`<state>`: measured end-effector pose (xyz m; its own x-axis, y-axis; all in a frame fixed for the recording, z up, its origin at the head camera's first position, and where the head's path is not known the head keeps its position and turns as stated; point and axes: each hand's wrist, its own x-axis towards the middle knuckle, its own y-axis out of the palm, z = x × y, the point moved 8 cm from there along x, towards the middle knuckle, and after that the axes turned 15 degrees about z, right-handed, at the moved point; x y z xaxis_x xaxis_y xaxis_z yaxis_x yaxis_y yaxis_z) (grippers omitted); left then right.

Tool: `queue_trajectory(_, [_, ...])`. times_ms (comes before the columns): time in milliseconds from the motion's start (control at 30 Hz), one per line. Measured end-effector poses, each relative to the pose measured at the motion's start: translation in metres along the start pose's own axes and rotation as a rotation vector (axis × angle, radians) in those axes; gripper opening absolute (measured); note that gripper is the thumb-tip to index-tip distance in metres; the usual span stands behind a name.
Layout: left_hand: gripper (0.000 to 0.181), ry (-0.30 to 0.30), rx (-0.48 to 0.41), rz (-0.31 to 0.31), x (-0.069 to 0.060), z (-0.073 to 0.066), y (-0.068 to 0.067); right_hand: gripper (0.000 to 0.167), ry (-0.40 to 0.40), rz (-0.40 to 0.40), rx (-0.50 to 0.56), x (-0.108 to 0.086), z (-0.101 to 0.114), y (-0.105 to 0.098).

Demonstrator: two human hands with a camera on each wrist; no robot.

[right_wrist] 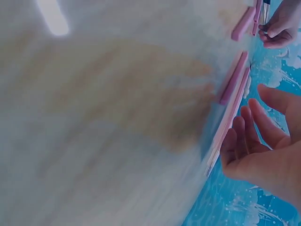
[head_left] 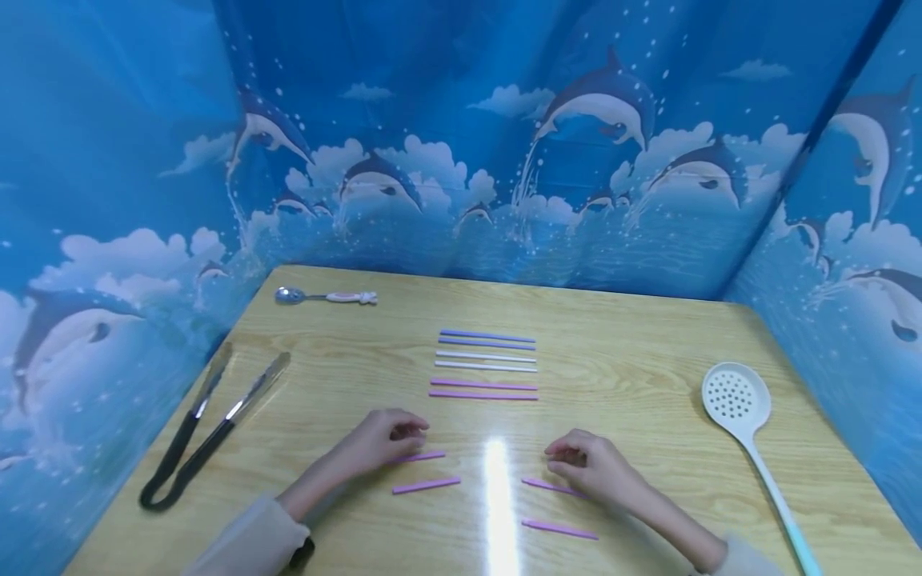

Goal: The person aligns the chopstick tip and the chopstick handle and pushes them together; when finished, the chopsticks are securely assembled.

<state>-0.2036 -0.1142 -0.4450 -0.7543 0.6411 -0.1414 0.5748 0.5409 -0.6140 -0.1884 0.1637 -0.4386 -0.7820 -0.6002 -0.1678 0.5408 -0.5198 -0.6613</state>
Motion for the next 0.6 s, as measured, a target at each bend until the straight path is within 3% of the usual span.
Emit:
queue_trajectory(200, [0.025, -0.019, -0.041, 0.044, -0.009, 0.002, 0.007, 0.024, -0.027, 0.064, 0.013, -0.002, 0.002, 0.01])
queue_trajectory(400, [0.025, -0.005, -0.087, 0.069, -0.01, 0.004, 0.01, 0.024, -0.057, 0.117, -0.021, -0.001, 0.005, 0.015])
queue_trajectory(600, [0.024, -0.001, -0.074, 0.088, -0.009, 0.01, 0.014, 0.016, -0.084, 0.158, -0.036, 0.0, 0.007, 0.02])
